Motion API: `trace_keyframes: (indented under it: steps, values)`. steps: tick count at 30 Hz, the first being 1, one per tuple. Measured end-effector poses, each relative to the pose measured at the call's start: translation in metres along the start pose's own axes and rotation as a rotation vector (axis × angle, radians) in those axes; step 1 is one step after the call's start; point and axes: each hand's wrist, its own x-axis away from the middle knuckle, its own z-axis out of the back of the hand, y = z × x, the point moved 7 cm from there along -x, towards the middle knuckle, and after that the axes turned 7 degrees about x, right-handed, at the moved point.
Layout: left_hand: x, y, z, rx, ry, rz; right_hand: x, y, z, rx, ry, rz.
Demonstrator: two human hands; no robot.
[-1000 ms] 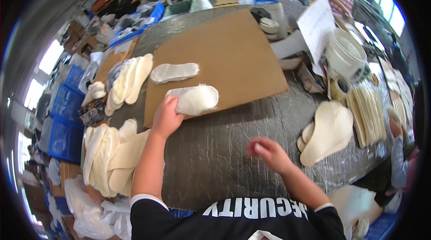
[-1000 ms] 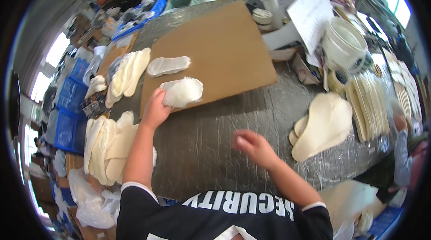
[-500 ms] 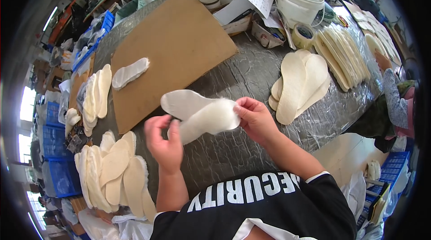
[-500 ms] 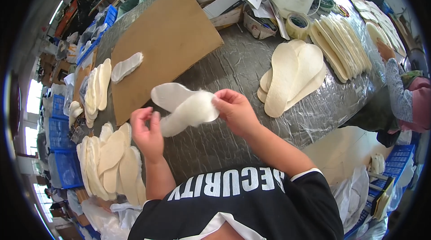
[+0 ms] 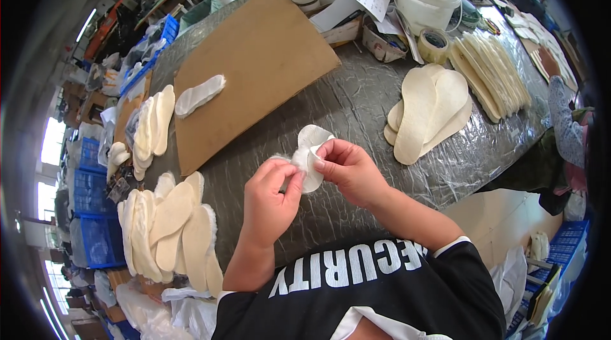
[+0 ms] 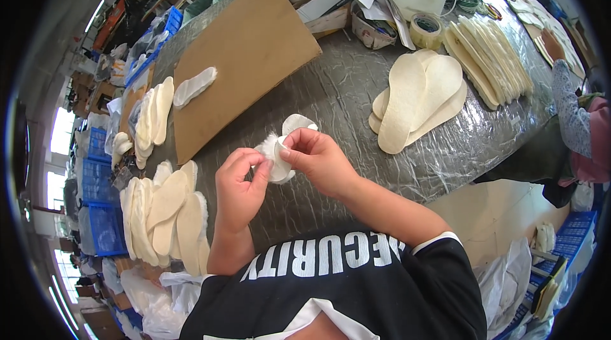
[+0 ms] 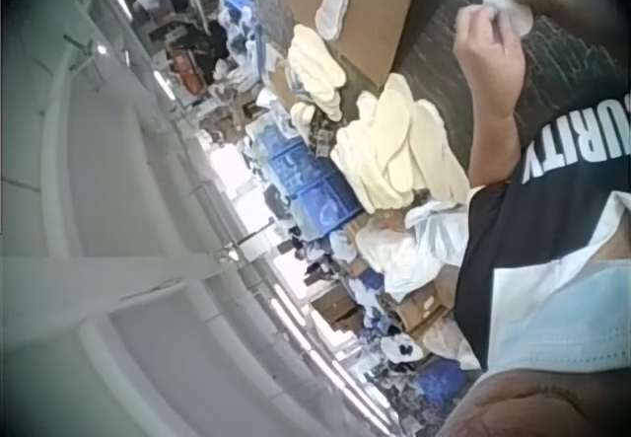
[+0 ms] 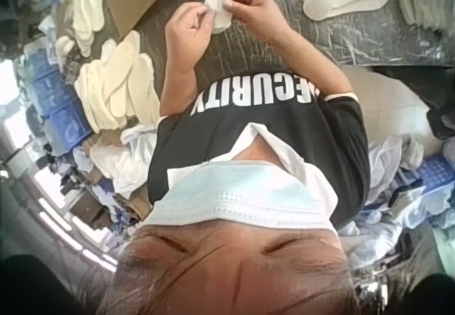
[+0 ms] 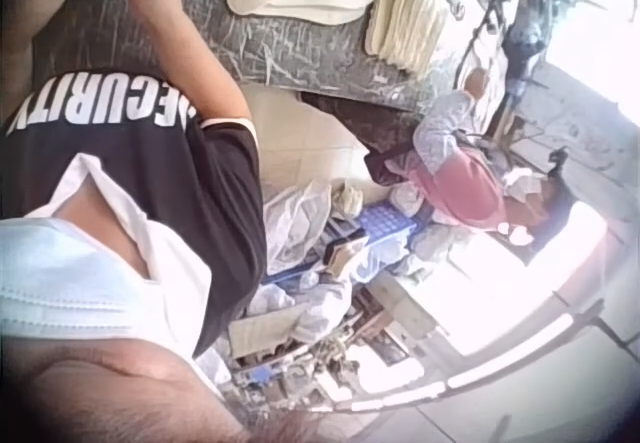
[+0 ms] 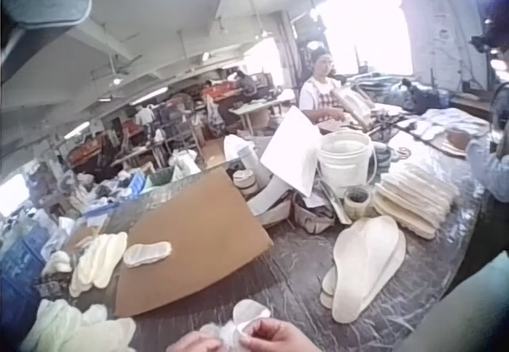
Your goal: The worker pairs and stacks padded shoe insoles at a manufacturing station.
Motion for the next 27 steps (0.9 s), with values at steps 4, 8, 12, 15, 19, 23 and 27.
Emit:
trace_keyframes:
  steps: [4, 8, 12, 15, 19, 23, 27]
  values:
    - [0.001, 0.009, -0.004, -0.181, -0.008, -0.094, 0.002, 0.002, 0.000, 0.049, 0.022, 0.022]
    - [-0.001, -0.009, -0.003, 0.035, 0.020, 0.023, 0.002, 0.001, 0.004, 0.092, 0.088, 0.015]
    - [0.010, -0.059, -0.014, 0.421, 0.005, 0.473, 0.002, 0.005, 0.012, 0.123, 0.131, -0.006]
    - [0.007, -0.046, -0.014, 0.397, -0.032, 0.386, 0.003, 0.006, 0.013, 0.110, 0.146, -0.022]
    - [0.002, -0.033, -0.017, 0.250, -0.105, 0.159, 0.001, 0.008, 0.014, 0.101, 0.143, 0.000]
    - [0.004, -0.051, -0.013, 0.344, -0.092, 0.295, -0.001, 0.012, 0.013, 0.143, 0.092, -0.018]
    - [0.017, -0.095, -0.012, 0.823, 0.100, 0.571, -0.005, 0.009, 0.011, 0.274, 0.089, -0.068]
